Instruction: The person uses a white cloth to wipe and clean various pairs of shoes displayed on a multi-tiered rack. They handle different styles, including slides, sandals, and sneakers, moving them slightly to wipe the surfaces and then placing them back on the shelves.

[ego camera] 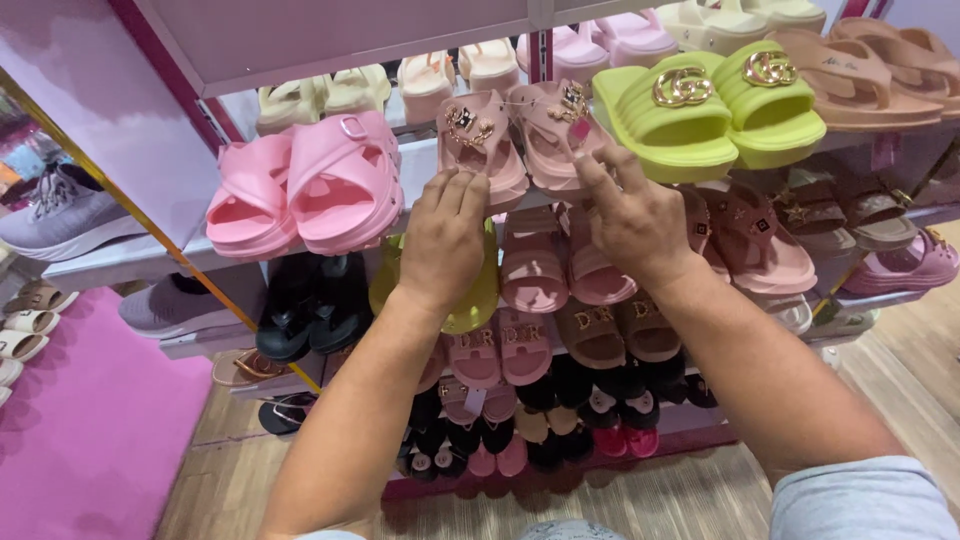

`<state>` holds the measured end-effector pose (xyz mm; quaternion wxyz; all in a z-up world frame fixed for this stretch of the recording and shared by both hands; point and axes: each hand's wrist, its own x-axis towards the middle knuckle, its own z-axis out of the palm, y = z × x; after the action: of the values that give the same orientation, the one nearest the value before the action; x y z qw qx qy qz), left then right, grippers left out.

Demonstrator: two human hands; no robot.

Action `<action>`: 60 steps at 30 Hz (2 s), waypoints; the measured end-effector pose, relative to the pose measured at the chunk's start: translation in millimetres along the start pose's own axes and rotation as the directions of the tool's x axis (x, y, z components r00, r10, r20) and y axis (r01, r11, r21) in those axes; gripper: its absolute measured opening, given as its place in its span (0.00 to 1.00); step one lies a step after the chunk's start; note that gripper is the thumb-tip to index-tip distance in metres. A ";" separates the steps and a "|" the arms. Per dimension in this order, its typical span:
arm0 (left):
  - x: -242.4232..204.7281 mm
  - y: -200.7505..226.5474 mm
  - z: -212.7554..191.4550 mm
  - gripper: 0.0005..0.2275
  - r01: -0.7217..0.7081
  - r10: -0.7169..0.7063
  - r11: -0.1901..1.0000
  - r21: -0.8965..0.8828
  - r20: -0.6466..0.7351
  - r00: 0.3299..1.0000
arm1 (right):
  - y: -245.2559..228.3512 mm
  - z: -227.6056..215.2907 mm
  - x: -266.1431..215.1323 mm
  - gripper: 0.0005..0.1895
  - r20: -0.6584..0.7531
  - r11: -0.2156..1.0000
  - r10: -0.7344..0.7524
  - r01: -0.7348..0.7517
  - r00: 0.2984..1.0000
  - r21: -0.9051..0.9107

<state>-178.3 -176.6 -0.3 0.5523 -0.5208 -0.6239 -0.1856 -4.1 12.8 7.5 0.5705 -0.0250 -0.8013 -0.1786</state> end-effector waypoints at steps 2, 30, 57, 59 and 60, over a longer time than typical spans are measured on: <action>-0.7 0.5 4.3 0.11 0.003 -0.003 1.000 0.014 -0.001 1.000 | 3.5 4.7 -3.5 0.23 -0.013 1.000 -0.005 0.005 1.000 -0.009; -24.4 -7.0 -72.3 0.16 0.028 -0.024 0.999 0.027 -0.150 0.988 | -47.5 -13.2 5.6 0.21 -0.228 0.971 -0.152 0.188 0.962 0.145; -88.3 -141.8 -146.1 0.13 0.027 -0.038 0.947 0.321 0.028 0.999 | -180.8 58.5 77.3 0.20 -0.121 0.954 -0.248 0.264 0.961 0.143; -86.9 -137.6 -146.4 0.13 0.034 -0.046 0.951 0.307 0.034 0.998 | -180.6 54.4 75.3 0.20 -0.106 0.953 -0.251 0.265 0.962 0.145; -85.2 -136.7 -146.5 0.13 0.035 -0.050 0.955 0.295 0.041 0.998 | -180.6 53.2 75.2 0.21 -0.094 0.954 -0.250 0.262 0.964 0.148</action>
<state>-235.5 -385.8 18.6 0.6043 -0.4236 -0.6688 -0.0899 -122.4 -151.6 15.1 0.5719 0.1314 -0.7877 -0.1876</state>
